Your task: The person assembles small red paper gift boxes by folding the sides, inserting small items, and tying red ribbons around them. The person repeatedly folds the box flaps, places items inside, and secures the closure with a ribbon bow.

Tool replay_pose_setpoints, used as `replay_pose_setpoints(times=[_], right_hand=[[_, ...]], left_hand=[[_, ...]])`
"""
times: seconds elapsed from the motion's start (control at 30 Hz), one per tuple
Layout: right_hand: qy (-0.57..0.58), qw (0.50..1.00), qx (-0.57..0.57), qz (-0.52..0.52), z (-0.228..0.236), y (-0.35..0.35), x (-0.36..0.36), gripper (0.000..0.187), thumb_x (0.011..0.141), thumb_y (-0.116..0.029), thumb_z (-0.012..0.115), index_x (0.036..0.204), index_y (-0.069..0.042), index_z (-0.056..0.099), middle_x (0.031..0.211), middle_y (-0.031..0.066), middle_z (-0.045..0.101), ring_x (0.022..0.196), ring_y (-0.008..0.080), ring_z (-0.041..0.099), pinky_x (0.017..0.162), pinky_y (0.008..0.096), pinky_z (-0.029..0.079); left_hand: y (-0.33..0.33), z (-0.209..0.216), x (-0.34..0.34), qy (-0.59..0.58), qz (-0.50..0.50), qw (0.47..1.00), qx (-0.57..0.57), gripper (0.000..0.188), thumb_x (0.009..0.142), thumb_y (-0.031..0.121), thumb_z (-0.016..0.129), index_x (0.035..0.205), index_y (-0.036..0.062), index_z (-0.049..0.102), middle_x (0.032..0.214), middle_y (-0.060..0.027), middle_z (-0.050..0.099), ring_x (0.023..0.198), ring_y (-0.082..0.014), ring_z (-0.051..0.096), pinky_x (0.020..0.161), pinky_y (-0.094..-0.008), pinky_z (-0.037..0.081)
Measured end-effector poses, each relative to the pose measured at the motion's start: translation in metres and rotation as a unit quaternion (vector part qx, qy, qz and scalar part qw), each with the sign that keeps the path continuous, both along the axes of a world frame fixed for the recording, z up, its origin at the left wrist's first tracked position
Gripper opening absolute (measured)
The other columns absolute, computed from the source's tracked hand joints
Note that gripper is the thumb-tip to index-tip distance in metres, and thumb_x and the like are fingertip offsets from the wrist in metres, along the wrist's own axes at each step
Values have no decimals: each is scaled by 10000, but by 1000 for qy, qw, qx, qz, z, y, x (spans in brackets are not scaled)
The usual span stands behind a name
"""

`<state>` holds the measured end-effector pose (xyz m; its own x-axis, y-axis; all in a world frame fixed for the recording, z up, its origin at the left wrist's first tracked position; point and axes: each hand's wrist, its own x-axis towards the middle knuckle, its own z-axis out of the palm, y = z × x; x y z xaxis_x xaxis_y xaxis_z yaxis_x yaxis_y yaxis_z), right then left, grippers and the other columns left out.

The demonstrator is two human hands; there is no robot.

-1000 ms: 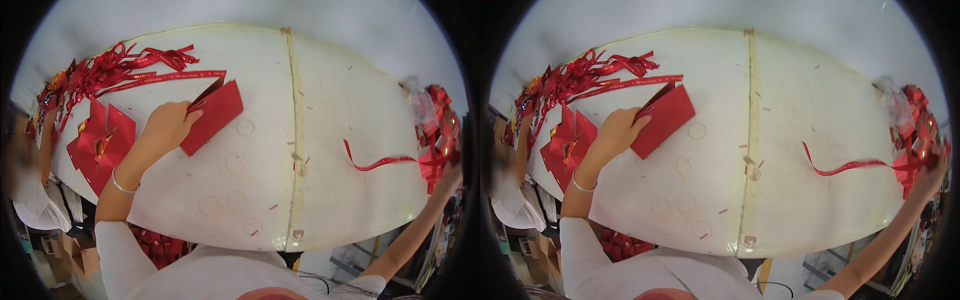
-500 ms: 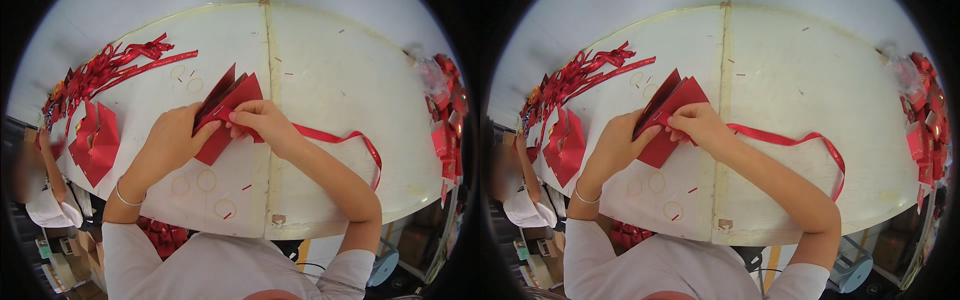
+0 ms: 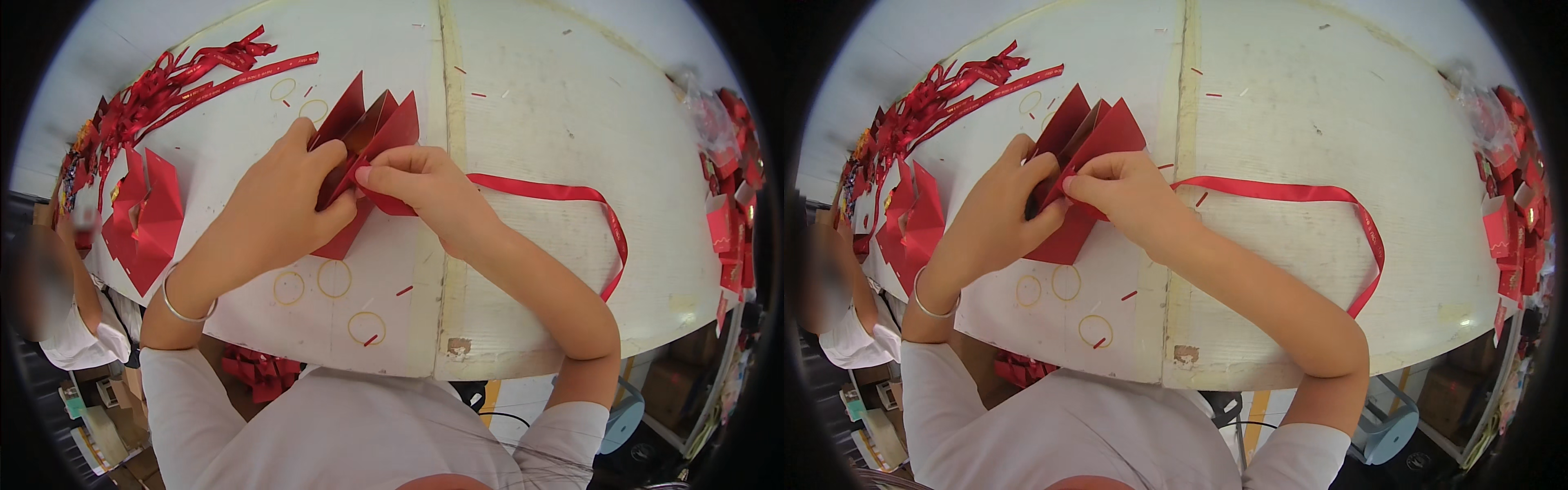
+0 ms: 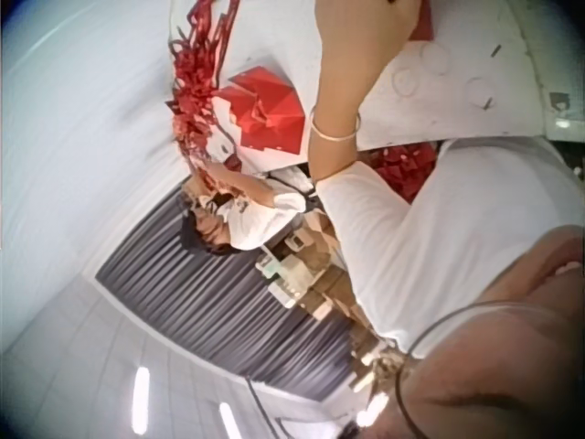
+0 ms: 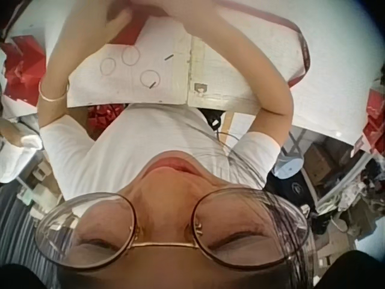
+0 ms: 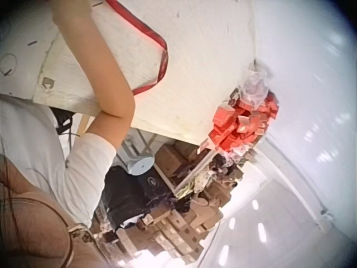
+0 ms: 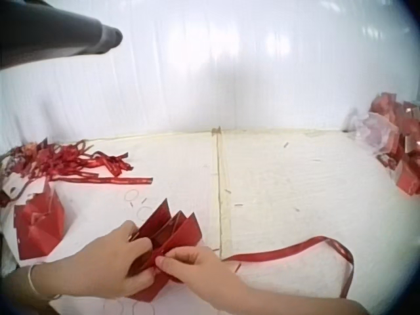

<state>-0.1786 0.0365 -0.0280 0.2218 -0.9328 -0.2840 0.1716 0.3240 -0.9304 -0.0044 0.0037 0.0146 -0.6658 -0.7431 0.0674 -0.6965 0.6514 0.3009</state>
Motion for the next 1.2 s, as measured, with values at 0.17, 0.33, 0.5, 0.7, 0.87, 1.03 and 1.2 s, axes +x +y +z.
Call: replay_pose_setpoints(times=[0.17, 0.33, 0.5, 0.7, 0.87, 1.03, 1.2], right_hand=[[-38, 999, 28, 6, -2, -2, -5, 158, 813, -214, 624, 740, -75, 638, 746, -2, 606, 678, 48, 489, 619, 211, 371], [-60, 998, 16, -4, -3, -2, -6, 157, 811, -215, 625, 744, -73, 636, 747, -7, 614, 663, 43, 481, 597, 214, 364], [-46, 999, -23, 5, -7, 0, -2, 164, 809, -226, 639, 772, -66, 648, 766, -3, 623, 672, 48, 481, 591, 209, 361], [8, 997, -61, 39, -8, -5, -2, 227, 826, -236, 633, 780, -14, 654, 736, 11, 615, 684, 55, 500, 593, 225, 383], [66, 990, -123, 12, -22, -13, -5, 231, 797, -214, 645, 745, 10, 659, 631, 36, 594, 589, 80, 500, 531, 264, 401], [168, 961, -216, -40, -33, -21, 9, 174, 729, -137, 642, 682, 13, 570, 618, 122, 579, 545, 192, 525, 516, 344, 406], [194, 920, -311, -140, -10, 8, 4, 387, 763, -167, 621, 1051, -22, 406, 768, 157, 583, 757, 364, 564, 647, 426, 414]], left_hand=[[-3, 9, -1, -33, 25, 997, 59, 284, 750, 259, 646, 834, 17, 524, 829, -116, 408, 674, -259, 448, 585, -345, 385], [-7, 14, 3, -16, 17, 994, 109, 295, 815, 305, 601, 838, 19, 533, 819, -101, 392, 686, -222, 430, 605, -322, 375], [-17, 10, 8, 47, 4, 987, 152, 227, 897, 229, 513, 872, 5, 536, 829, -100, 394, 757, -196, 427, 682, -288, 371], [-16, 20, 2, 26, -25, 989, 146, 104, 889, 95, 498, 930, 3, 523, 853, -117, 433, 784, -237, 451, 732, -294, 389], [-19, 20, -13, 18, -82, 992, 93, 95, 879, 76, 484, 948, 25, 523, 867, -177, 455, 775, -362, 477, 690, -374, 405], [-26, 11, -10, -6, -86, 994, 61, 51, 873, 17, 442, 884, -15, 480, 867, -195, 453, 794, -381, 475, 690, -383, 399], [-51, -18, 15, 61, -37, 996, 45, 156, 947, 97, 406, 947, -44, 473, 815, -207, 525, 722, -342, 504, 672, -377, 403]])
